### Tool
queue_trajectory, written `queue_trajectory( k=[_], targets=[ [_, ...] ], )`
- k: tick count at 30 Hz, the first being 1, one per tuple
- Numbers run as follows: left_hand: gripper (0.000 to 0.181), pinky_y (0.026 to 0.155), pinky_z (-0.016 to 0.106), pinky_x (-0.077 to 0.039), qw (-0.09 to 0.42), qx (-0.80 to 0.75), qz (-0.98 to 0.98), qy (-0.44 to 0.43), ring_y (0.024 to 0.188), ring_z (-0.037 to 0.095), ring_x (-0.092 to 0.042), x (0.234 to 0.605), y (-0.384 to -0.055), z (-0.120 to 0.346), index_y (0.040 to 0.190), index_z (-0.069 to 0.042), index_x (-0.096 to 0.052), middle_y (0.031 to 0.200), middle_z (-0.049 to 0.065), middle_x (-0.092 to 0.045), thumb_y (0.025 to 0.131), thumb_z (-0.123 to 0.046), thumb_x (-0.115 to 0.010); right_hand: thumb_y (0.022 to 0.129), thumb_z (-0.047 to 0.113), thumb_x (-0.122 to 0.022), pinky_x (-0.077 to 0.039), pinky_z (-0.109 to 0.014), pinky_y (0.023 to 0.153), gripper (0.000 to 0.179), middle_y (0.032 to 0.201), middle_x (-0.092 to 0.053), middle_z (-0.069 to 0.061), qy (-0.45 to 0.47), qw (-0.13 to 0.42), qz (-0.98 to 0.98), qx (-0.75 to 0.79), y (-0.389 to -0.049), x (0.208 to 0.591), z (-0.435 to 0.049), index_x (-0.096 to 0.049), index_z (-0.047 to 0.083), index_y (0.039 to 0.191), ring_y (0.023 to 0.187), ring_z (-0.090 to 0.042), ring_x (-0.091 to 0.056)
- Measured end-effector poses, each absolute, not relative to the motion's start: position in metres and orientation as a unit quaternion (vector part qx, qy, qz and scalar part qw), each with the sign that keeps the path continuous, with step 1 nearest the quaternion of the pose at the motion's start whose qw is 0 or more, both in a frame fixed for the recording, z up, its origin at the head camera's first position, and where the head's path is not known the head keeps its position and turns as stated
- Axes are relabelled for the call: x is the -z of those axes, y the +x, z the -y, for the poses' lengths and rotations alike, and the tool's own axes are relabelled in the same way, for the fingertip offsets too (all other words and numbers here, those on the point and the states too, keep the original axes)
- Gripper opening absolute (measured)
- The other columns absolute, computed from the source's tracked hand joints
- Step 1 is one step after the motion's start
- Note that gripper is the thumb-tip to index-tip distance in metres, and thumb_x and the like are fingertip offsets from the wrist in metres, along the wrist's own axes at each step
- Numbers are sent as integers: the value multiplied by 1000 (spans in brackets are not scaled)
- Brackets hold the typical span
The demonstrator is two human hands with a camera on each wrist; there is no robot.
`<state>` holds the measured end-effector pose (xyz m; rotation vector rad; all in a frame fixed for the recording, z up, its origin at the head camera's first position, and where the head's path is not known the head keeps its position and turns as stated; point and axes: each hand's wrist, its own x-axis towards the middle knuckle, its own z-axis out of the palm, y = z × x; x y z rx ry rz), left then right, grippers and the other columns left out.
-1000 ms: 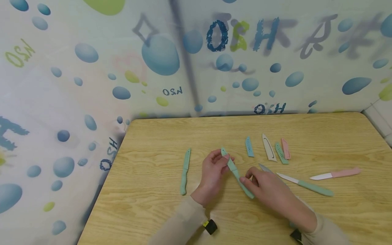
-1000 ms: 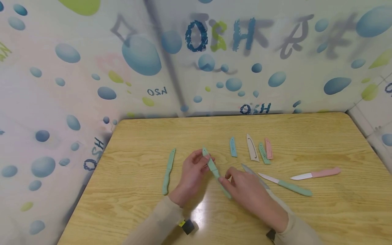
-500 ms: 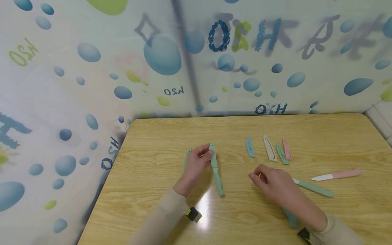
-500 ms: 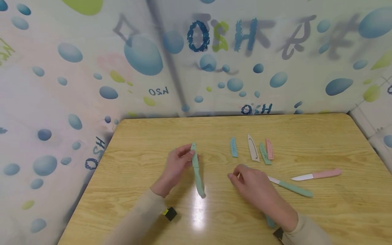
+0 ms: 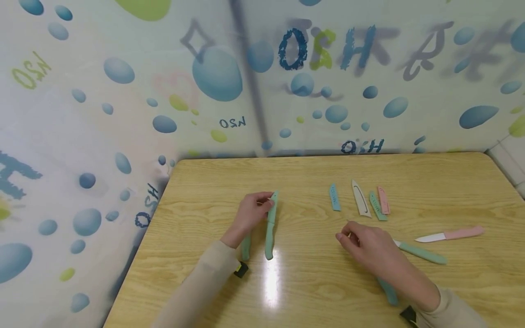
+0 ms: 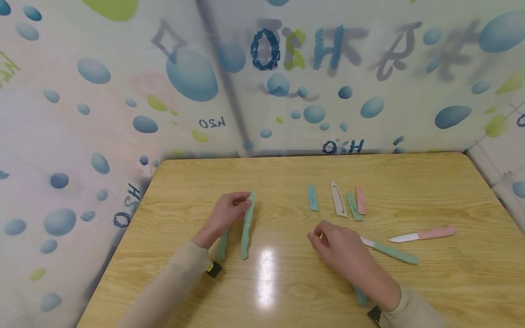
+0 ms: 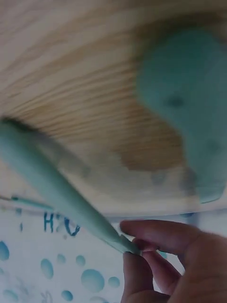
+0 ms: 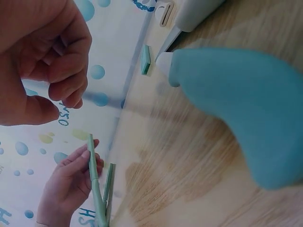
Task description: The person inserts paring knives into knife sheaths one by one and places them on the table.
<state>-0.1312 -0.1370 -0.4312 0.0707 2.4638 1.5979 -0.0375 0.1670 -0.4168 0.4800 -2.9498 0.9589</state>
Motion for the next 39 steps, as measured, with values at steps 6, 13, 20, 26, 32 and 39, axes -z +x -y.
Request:
queue_trajectory(
  k=[6, 13, 20, 26, 32, 39],
  targets=[
    [30, 57, 26, -53, 89, -442, -891, 42, 65, 18, -65, 436, -139, 143, 129, -1, -71, 95, 9, -73, 101, -10, -66, 103, 25, -67, -32, -23, 44, 16, 60, -43, 12, 147, -5, 942, -301, -37, 418, -168, -70, 15, 92, 48, -3, -34],
    [29, 59, 27, -60, 93, -388, -915, 59, 64, 17, -70, 437, -144, 142, 125, 4, -70, 98, 16, -75, 98, -5, -69, 103, 26, -67, -32, -23, 44, 15, 61, -43, 12, 141, -8, 944, -297, -37, 418, -169, -70, 16, 92, 49, -3, -34],
    [27, 58, 25, -58, 81, -328, -937, 91, 59, 14, -68, 434, -147, 140, 121, 5, -71, 94, 17, -75, 95, -3, -72, 103, 24, -68, -32, -23, 44, 15, 61, -44, 11, 138, -14, 945, -298, -37, 417, -170, -70, 15, 92, 49, -4, -35],
    [27, 65, 30, -60, 77, -298, -946, 101, 64, 15, -68, 433, -147, 140, 122, 4, -71, 96, 17, -76, 96, -3, -73, 103, 24, -67, -31, -23, 44, 15, 61, -43, 11, 140, -11, 945, -295, -36, 417, -170, -70, 16, 91, 48, -3, -33],
    [24, 75, 37, -61, 80, -271, -953, 107, 77, 21, -71, 431, -147, 141, 119, 3, -73, 98, 15, -76, 96, -4, -72, 103, 24, -67, -32, -23, 44, 15, 61, -44, 11, 134, -15, 946, -293, -36, 415, -171, -70, 14, 92, 49, -4, -35],
    [25, 69, 35, -57, 73, -257, -959, 99, 81, 22, -65, 426, -146, 140, 121, 0, -72, 95, 10, -72, 97, -6, -71, 104, 24, -66, -33, -23, 44, 15, 62, -45, 10, 134, 1, 947, -293, -39, 415, -179, -70, 12, 95, 49, -4, -36]
  ],
)
